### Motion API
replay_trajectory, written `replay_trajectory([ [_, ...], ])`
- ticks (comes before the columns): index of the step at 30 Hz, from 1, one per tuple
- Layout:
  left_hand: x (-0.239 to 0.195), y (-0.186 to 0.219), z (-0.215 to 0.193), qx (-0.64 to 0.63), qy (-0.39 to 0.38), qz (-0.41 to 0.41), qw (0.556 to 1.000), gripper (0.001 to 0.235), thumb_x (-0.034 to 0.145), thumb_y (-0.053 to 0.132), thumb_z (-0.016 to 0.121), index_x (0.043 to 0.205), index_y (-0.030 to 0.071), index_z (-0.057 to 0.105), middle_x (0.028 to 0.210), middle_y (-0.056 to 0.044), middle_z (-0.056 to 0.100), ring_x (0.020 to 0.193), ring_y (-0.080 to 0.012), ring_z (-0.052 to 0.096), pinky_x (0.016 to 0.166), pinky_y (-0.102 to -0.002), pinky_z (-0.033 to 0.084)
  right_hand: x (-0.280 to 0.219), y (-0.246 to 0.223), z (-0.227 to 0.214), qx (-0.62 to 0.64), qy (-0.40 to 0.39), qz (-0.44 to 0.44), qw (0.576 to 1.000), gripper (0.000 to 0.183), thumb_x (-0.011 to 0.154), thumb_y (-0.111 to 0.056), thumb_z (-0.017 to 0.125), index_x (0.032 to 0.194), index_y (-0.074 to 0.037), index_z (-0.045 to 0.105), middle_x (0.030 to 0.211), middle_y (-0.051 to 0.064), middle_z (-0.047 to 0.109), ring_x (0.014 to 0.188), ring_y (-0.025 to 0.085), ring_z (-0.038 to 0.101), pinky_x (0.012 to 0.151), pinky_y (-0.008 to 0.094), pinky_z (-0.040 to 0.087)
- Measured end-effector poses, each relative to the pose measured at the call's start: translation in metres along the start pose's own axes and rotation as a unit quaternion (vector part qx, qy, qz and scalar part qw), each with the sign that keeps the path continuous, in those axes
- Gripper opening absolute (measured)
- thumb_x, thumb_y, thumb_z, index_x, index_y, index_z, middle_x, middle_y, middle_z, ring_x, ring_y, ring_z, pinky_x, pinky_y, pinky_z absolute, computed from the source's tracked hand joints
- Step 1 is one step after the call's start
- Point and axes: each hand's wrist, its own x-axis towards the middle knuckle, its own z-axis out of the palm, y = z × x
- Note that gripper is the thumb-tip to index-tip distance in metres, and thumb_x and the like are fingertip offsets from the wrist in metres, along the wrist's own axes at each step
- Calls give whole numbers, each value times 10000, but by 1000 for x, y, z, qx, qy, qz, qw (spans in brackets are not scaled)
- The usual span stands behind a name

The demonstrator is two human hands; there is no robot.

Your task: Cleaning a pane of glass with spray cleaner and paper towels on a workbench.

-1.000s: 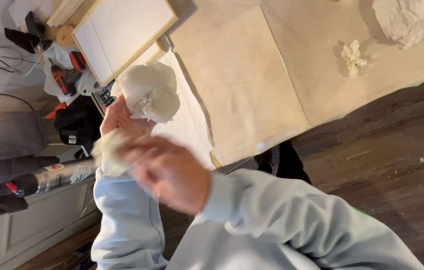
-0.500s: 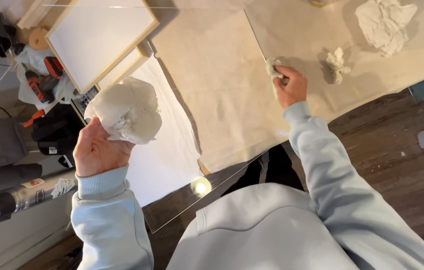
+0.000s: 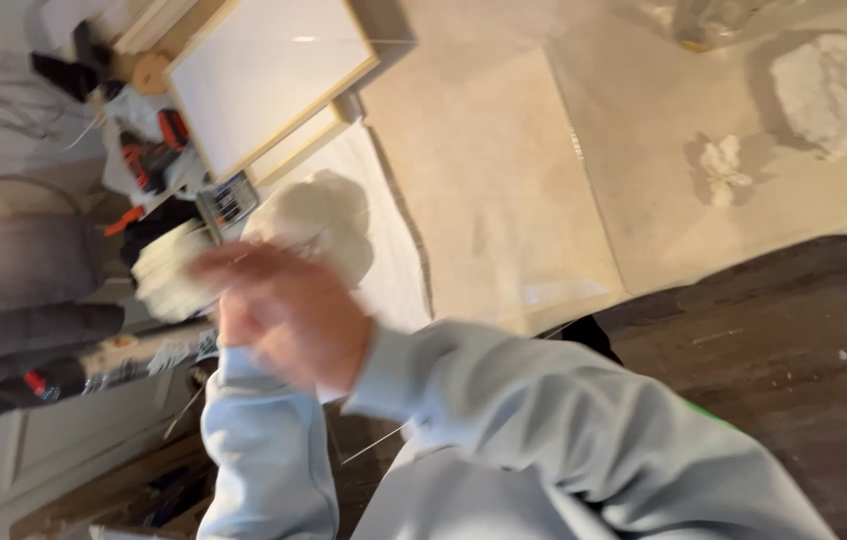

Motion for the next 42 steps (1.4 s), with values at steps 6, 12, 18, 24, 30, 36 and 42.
replay_trajectory([
  [6, -11, 7, 9, 42, -5, 1, 999, 435, 1083, 285, 455, 1318, 45, 731, 1286, -197, 768, 1113, -413, 761, 934, -667, 622, 24, 52, -122, 103, 5, 52, 993, 445, 959, -32, 703, 1394, -124, 709, 1249, 77, 751, 1040, 169, 718, 798, 294, 671],
  [12, -12, 9, -5, 54, 21, -10, 998, 474, 1080, 316, 427, 1337, 77, 746, 1269, -180, 779, 1130, -402, 769, 978, -636, 618, 7, 260, -353, -326, 153, 106, 927, 353, 899, -40, 791, 1250, -67, 806, 1152, 156, 770, 948, 352, 762, 695, 382, 663],
  [18, -13, 4, -14, 48, 66, -13, 997, 481, 1066, 317, 453, 1341, 36, 730, 1252, -208, 774, 1107, -430, 764, 981, -673, 599, 3, 281, -345, -319, 141, 120, 930, 350, 889, -45, 806, 1239, -33, 804, 1126, 181, 762, 903, 342, 766, 672, 362, 676],
  [24, -13, 3, -19, 22, 21, -15, 999, 510, 1089, 301, 390, 1409, 24, 675, 1357, -248, 723, 1185, -469, 727, 1035, -673, 559, 62, 106, -117, -117, 82, 10, 990, 329, 860, -74, 827, 1187, -48, 803, 1138, 187, 766, 1021, 363, 762, 840, 422, 654],
  [30, 12, -19, 77, -707, -106, 162, 680, 318, 1008, 76, 722, 1298, -48, 678, 1333, -220, 678, 1249, -329, 665, 1133, -396, 571, 64, 0, -32, -5, -59, -45, 997, 362, 1002, -27, 761, 1338, -140, 688, 1331, 90, 727, 924, 197, 702, 809, 309, 643],
  [36, -22, 14, 25, -4, -61, -24, 998, 528, 1116, 176, 432, 1579, -73, 481, 1530, -243, 600, 1363, -367, 597, 1126, -467, 488, 81, 162, -238, -72, 61, 35, 995, 352, 935, 67, 717, 1262, -60, 726, 1272, 66, 718, 1033, 165, 687, 836, 270, 631],
  [42, -23, 12, 24, -7, -32, -27, 999, 503, 1141, 184, 413, 1554, -86, 510, 1507, -222, 627, 1344, -341, 610, 1142, -444, 461, 65, 281, -369, -342, 134, 19, 930, 340, 847, 16, 733, 1176, 67, 804, 1065, 165, 783, 818, 255, 672, 749, 343, 591],
])
